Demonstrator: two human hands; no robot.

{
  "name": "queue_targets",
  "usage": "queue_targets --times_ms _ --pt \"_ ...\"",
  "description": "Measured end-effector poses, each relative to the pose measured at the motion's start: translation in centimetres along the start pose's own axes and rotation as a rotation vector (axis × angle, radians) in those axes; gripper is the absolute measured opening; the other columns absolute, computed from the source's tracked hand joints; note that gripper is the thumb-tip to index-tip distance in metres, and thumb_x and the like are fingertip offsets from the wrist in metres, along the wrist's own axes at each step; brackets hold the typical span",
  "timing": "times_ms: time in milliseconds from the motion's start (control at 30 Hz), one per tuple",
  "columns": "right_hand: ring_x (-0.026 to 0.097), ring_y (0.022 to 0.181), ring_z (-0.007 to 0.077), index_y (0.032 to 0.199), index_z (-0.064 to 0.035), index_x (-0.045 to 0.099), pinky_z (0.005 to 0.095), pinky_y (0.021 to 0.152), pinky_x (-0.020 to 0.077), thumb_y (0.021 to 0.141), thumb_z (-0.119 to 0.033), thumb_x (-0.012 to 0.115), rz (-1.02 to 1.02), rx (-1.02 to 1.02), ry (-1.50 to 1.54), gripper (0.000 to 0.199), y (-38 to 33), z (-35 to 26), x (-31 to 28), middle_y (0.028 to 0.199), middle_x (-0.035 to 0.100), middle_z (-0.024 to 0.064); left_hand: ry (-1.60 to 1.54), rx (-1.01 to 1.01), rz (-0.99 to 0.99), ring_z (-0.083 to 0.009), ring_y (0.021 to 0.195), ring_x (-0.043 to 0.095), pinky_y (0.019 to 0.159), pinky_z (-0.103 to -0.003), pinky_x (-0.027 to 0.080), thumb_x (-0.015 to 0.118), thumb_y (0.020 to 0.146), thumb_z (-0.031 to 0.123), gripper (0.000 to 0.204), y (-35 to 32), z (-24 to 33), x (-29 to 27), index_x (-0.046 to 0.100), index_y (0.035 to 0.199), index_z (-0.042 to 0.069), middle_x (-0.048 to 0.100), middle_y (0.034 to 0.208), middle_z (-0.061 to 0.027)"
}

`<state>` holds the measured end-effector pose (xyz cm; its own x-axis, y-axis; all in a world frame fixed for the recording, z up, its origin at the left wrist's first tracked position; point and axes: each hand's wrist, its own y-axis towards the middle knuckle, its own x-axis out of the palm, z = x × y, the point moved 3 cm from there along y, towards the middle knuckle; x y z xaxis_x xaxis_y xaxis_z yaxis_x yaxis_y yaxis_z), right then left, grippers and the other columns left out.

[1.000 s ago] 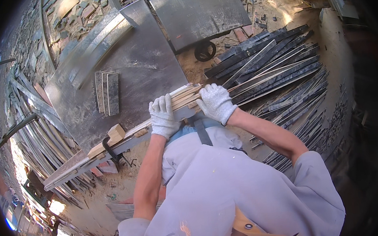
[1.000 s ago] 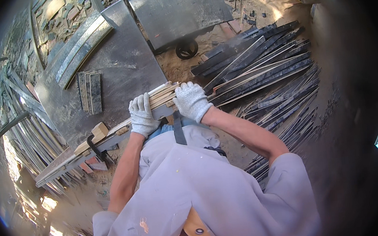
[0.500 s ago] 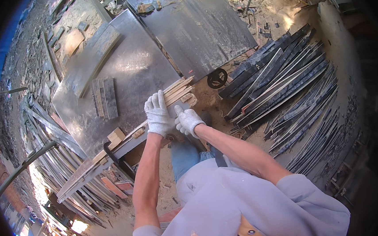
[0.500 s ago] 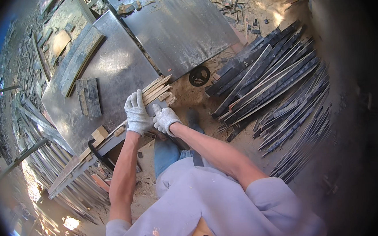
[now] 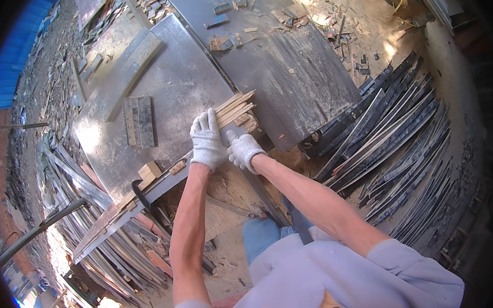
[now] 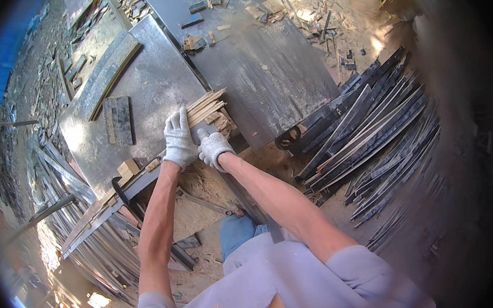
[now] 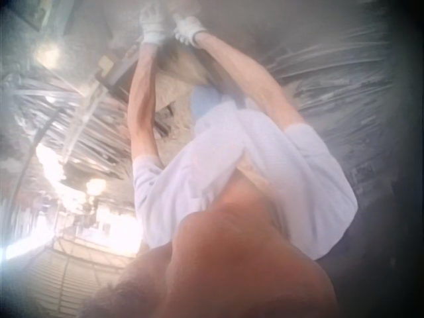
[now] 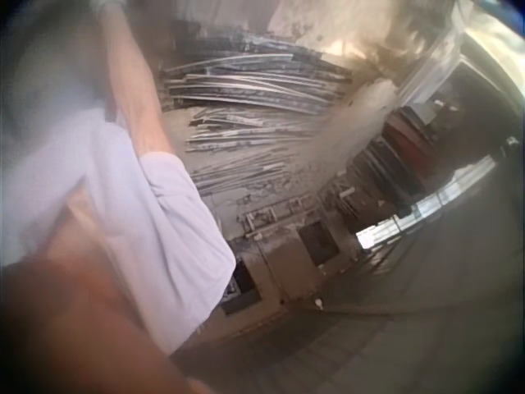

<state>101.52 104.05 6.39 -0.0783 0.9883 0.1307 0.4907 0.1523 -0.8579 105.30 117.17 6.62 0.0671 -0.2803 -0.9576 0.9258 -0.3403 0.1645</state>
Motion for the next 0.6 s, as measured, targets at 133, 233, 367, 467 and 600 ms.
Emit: queue_targets --times_ms 133,233,367,467,600 --pt "0.042 0.043 0.0099 0.079 -0.0113 0.063 0.0285 0.039 0.0327 0.11 -0.061 0.042 -0.039 -0.037 -0.039 0.062 0.3 0.1 -0.4 0.06 0.055 -0.0021 0.035 -0.006 -0.017 -0.0439 0.13 0.045 0.111 -0.057 0.039 0.086 0.062 0.039 0.119 0.5 0.3 -0.3 0.029 0.157 -0.004 0.045 0.141 -0.024" --pt "0.041 0.042 0.0096 0.076 -0.0135 0.061 0.029 0.038 0.0317 0.109 -0.058 0.044 -0.018 -0.046 -0.016 0.059 0.4 0.2 -0.2 0.059 0.054 -0.0034 0.02 -0.006 0.009 -0.0426 0.128 0.046 0.108 -0.056 0.041 0.086 0.062 0.036 0.115 0.3 0.6 -0.6 0.031 0.156 -0.001 0.046 0.138 -0.0223" --pt "0.041 0.04 0.0107 0.073 -0.0133 0.059 0.0297 0.036 0.0307 0.108 -0.056 0.047 0.04 -0.133 0.001 0.057 -0.1 0.0 0.1 0.058 0.053 -0.0029 0.01 -0.005 0.055 -0.0414 0.128 0.046 0.107 -0.056 0.042 0.086 0.061 0.034 0.115 0.1 0.5 -0.1 0.031 0.156 0.0 0.046 0.137 -0.0208" --pt "0.042 0.039 0.0114 0.072 -0.0127 0.059 0.0302 0.036 0.0308 0.108 -0.054 0.048 0.013 -0.107 0.035 0.056 -0.3 -0.4 -0.1 0.058 0.053 -0.0022 0.076 -0.014 0.03 -0.0412 0.129 0.045 0.108 -0.055 0.041 0.086 0.061 0.032 0.115 0.3 0.1 0.3 0.031 0.157 0.001 0.046 0.138 -0.0203" --pt "0.045 0.04 0.013 0.079 -0.0111 0.061 0.032 0.037 0.0337 0.111 -0.051 0.046 0.015 -0.175 0.06 0.053 1.9 -0.5 0.7 0.059 0.055 0.0004 0.095 -0.077 -0.034 -0.0412 0.131 0.044 0.11 -0.054 0.041 0.086 0.064 0.031 0.112 0.6 -0.4 0.4 0.031 0.157 0.002 0.045 0.14 -0.0202"
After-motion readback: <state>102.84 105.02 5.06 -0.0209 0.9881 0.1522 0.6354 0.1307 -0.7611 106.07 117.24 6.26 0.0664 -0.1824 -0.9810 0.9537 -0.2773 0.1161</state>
